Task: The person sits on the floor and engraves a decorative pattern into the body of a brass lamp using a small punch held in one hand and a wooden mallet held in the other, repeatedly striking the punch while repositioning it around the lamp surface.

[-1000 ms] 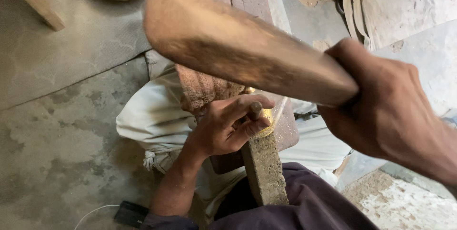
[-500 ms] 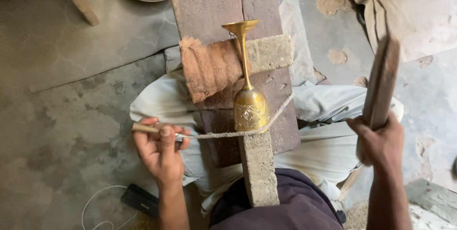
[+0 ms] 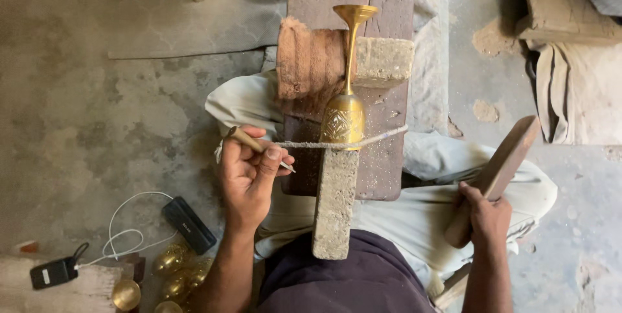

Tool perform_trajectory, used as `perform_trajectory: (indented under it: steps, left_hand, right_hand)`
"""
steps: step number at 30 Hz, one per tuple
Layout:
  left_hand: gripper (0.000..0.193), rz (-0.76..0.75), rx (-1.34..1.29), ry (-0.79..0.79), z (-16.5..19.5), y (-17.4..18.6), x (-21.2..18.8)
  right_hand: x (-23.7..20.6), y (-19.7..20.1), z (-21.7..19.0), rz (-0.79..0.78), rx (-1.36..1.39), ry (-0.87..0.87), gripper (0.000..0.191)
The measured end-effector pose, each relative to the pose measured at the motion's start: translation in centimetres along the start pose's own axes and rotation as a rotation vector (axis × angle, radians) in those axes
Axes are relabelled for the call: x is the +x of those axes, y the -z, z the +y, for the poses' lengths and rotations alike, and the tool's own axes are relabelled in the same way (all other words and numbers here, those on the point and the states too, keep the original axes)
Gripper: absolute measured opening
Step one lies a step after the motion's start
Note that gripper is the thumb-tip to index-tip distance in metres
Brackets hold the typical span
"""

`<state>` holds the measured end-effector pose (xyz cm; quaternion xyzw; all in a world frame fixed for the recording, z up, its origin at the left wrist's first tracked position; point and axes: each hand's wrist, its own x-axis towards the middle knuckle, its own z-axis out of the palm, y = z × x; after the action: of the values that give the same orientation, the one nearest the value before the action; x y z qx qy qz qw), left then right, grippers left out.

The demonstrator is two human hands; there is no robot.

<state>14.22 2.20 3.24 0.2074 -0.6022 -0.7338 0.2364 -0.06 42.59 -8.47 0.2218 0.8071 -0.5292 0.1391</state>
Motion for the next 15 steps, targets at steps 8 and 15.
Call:
perform_trajectory:
  steps: [8,15]
  left_hand:
    - [0.03,0.025,0.076,0.006,2.4,-0.8,-3.1]
    - [0.038,-0.051,0.196,0.021,3.4,-3.8,-1.3]
  right_hand:
    - [-2.0,0.9,0.2,-0.023,-0.064,0.058,0.031]
    - [-2.8,1.0,-0.8,-0.019,-0.116,0.043,0.033]
